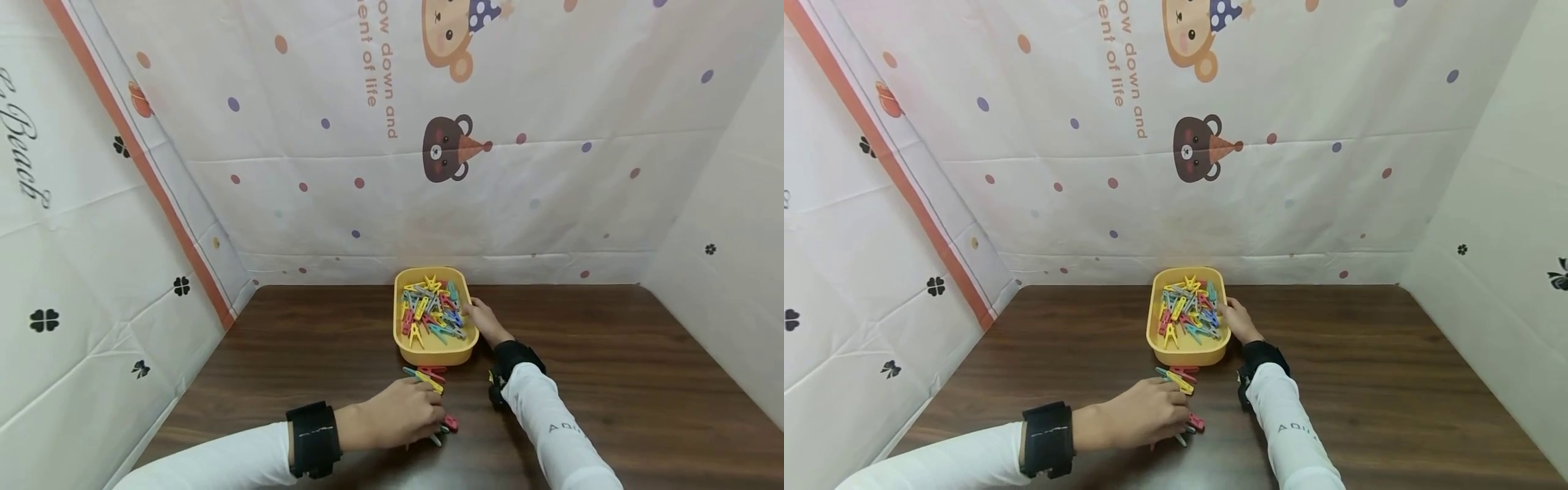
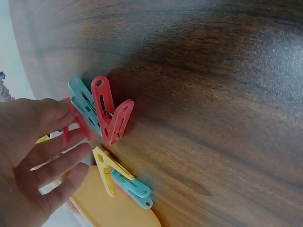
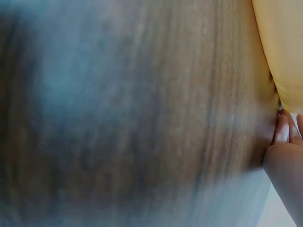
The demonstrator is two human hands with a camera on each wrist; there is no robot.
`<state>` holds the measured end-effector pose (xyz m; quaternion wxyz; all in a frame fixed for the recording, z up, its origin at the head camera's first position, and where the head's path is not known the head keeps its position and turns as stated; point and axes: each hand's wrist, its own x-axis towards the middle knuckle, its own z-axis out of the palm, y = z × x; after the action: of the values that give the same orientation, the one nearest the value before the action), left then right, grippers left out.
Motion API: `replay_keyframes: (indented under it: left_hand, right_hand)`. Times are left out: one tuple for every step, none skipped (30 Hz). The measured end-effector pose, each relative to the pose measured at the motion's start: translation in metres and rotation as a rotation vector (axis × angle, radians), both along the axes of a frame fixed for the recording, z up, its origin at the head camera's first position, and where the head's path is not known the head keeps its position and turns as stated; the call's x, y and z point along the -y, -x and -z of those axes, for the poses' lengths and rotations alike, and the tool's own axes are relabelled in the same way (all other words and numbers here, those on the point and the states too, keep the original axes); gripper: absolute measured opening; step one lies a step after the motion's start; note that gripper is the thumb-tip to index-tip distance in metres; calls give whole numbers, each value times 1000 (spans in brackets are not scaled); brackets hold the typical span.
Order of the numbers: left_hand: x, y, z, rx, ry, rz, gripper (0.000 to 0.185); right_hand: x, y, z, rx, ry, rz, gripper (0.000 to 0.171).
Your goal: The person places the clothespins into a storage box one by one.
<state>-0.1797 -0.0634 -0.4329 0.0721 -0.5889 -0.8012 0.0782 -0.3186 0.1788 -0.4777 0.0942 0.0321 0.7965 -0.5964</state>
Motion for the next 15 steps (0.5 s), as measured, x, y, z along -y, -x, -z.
replay_keyframes:
  left_hand:
    - [-1, 1, 0, -8, -26, 4, 11]
    - [-1, 1, -1, -16, -55, 8, 9]
    - [-1, 1, -2, -18, -85, 12, 7]
    - [-2, 2, -3, -26, -110, 15, 6]
    - [-2, 2, -5, -35, -136, 19, 5]
    - [-3, 3, -8, -38, -161, 19, 5]
    - [-4, 5, -12, -42, -185, 16, 5]
    - [-6, 6, -17, -46, -214, 6, 5]
    - [-8, 9, -22, -57, -241, -9, 6]
    - [-10, 13, -28, -56, -275, -27, 6]
    - [-13, 18, -34, -55, -316, -44, 6]
    - [-16, 24, -41, -55, -356, -61, 6]
    - [-20, 32, -48, -52, -395, -81, 5]
    - [-24, 40, -55, -45, -431, -101, 5]
    - [-28, 49, -63, -40, -458, -124, 7]
  right_hand:
    - [0, 0, 0, 1, 0, 2, 65]
    - [0, 0, 0, 1, -2, 4, 64]
    - [1, 0, 0, 2, -1, 6, 64]
    - [1, 0, 1, 5, 1, 6, 64]
    - [1, 0, 1, 5, 3, 6, 64]
    - [1, 1, 2, 5, 3, 7, 64]
    - [1, 1, 3, 5, 2, 9, 64]
    - [1, 2, 3, 6, 2, 11, 64]
    - [1, 2, 4, 6, 3, 13, 64]
    - [1, 2, 4, 5, 3, 17, 64]
    - [1, 3, 5, 0, 1, 20, 63]
    - [1, 3, 5, -6, -2, 26, 62]
    - [0, 3, 5, -14, -5, 32, 61]
    - [0, 4, 5, -22, -7, 37, 60]
    - [-1, 4, 5, -31, -8, 41, 59]
